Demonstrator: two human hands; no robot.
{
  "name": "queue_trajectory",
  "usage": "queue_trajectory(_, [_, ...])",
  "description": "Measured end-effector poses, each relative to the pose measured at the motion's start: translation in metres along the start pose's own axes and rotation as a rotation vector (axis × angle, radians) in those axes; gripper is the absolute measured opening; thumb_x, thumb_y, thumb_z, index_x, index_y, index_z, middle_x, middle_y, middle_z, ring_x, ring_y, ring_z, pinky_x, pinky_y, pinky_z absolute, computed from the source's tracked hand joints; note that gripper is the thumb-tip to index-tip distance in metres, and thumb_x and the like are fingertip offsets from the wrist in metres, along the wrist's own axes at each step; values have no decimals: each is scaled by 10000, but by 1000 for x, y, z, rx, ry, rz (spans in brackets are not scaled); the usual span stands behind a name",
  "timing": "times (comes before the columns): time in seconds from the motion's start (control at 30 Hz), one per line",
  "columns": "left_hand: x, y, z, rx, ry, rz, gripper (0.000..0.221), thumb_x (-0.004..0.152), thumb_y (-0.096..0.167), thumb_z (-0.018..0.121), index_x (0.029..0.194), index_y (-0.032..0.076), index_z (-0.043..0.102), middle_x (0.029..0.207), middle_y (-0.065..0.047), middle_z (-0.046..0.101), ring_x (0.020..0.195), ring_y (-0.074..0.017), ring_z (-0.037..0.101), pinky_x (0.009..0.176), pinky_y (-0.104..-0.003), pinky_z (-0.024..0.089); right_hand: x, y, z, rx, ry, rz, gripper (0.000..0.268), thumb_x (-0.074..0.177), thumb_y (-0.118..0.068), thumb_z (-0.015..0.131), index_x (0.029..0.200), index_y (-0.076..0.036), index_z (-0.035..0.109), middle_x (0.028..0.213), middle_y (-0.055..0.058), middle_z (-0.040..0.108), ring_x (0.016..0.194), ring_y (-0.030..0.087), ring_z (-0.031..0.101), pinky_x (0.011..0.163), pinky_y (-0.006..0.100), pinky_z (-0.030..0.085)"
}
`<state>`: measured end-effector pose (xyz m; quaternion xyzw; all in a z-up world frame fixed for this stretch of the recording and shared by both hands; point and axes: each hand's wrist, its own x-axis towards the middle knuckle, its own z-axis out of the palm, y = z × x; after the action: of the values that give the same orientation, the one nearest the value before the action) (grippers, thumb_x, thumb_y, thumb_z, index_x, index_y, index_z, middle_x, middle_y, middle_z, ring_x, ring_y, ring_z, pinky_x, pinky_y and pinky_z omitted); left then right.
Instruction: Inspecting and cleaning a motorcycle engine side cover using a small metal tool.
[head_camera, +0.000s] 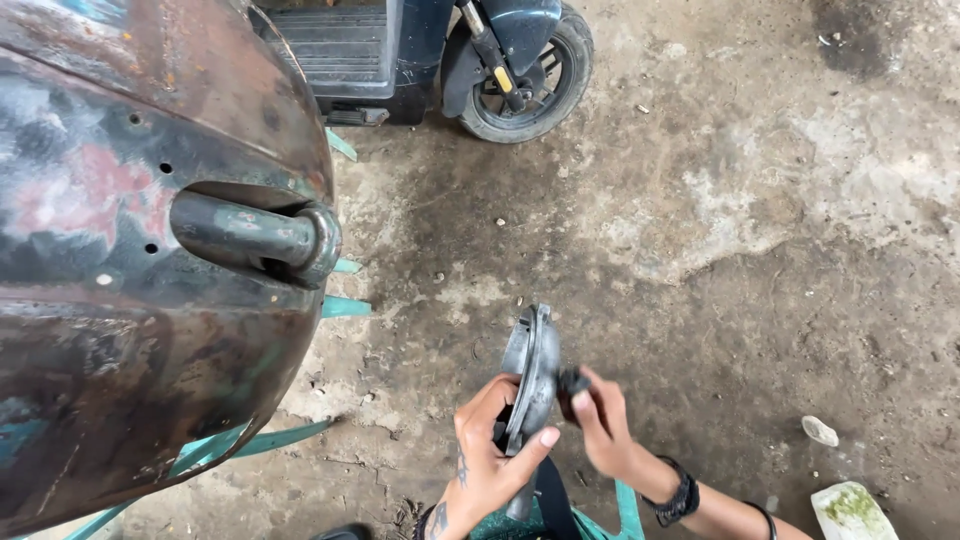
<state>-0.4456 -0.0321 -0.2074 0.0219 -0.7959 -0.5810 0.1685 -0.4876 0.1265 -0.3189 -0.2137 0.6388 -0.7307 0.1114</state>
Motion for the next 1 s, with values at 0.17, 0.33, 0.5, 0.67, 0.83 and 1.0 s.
queue_trajectory(0.17, [2, 12, -3, -21, -16, -4, 460, 997, 456, 596, 806, 40, 560, 763, -76, 556, 633, -186, 519, 554, -308, 409, -17, 17, 1, 57, -62, 101, 490, 1083, -438, 417, 693, -141, 411, 606, -36, 351, 511, 88, 253, 492, 288, 213])
queue_trajectory(0.33, [1, 10, -5, 30, -66, -5, 463, 1038, 447, 529, 863, 20, 567, 886, -138, 642, 681, -231, 588, 577, -331, 432, -7, 7, -1, 255, -66, 191, 508, 1078, -452, 425, 675, -150, 354, 558, -33, 241, 461, 88, 163, 449, 274, 165])
queue_trajectory(0.5, [-5, -3, 3, -92, 43, -4, 529, 1025, 520, 515, 782, 50, 487, 796, -125, 592, 668, -212, 556, 580, -332, 408, -17, -15, 3, 149, -218, 79, 526, 1094, -441, 387, 678, -120, 418, 566, -17, 375, 491, 117, 271, 498, 291, 225])
queue_trajectory(0.67, [-7, -9, 6, -62, 44, 48, 561, 1013, 549, 540, 770, 47, 492, 749, -89, 541, 668, -218, 568, 587, -330, 433, -3, 0, -6, 304, -109, 226, 534, 1071, -471, 426, 654, -138, 449, 548, -36, 347, 445, 87, 248, 427, 252, 202])
queue_trajectory(0.83, [-5, 1, 2, -67, 34, 66, 553, 1012, 533, 551, 773, 37, 501, 759, -109, 575, 695, -230, 590, 580, -328, 441, -28, 3, 8, 330, -145, 64, 527, 1091, -429, 426, 651, -142, 457, 542, -45, 389, 431, 89, 292, 403, 247, 227])
queue_trajectory(1.0, [-5, 11, -2, 4, 52, 67, 415, 955, 376, 645, 767, 24, 530, 783, -142, 604, 732, -267, 647, 595, -337, 484, -65, 64, -1, 334, -184, 379, 489, 1098, -411, 418, 701, -158, 284, 621, -35, 176, 495, 83, 188, 469, 282, 193])
